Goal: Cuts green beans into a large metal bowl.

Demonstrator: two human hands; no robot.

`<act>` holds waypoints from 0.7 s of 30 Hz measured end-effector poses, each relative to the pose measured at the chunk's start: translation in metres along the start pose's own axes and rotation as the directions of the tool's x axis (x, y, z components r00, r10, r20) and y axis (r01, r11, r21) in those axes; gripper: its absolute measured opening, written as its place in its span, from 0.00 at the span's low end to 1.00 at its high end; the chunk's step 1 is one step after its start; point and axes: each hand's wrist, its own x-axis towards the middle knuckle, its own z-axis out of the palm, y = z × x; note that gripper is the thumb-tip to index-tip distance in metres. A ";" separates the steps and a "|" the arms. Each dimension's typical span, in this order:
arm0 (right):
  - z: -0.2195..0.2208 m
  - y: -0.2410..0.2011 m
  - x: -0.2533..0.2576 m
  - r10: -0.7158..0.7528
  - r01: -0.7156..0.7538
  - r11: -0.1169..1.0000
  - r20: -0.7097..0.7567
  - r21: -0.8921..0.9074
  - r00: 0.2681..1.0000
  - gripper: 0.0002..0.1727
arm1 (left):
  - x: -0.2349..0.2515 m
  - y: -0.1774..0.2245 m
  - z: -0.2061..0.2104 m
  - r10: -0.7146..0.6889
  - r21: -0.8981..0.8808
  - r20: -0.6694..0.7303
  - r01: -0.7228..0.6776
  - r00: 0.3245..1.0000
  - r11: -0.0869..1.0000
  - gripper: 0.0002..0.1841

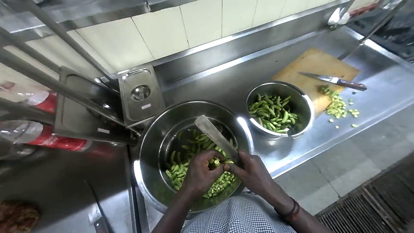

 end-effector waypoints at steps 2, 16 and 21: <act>0.001 0.001 0.000 -0.014 0.014 1.000 -0.004 -0.016 1.000 0.24 | -0.001 -0.001 0.001 0.105 0.034 0.002 -0.105 0.994 0.994 0.07; 0.004 0.005 -0.004 -0.113 0.127 0.971 -0.079 0.203 0.990 0.32 | -0.002 0.000 0.007 -0.235 -0.524 -0.055 0.172 0.970 0.834 0.09; 0.003 0.003 -0.002 -0.090 0.097 0.989 -0.062 0.108 0.994 0.18 | -0.003 0.001 -0.002 -0.337 -0.845 0.210 0.344 0.918 0.410 0.17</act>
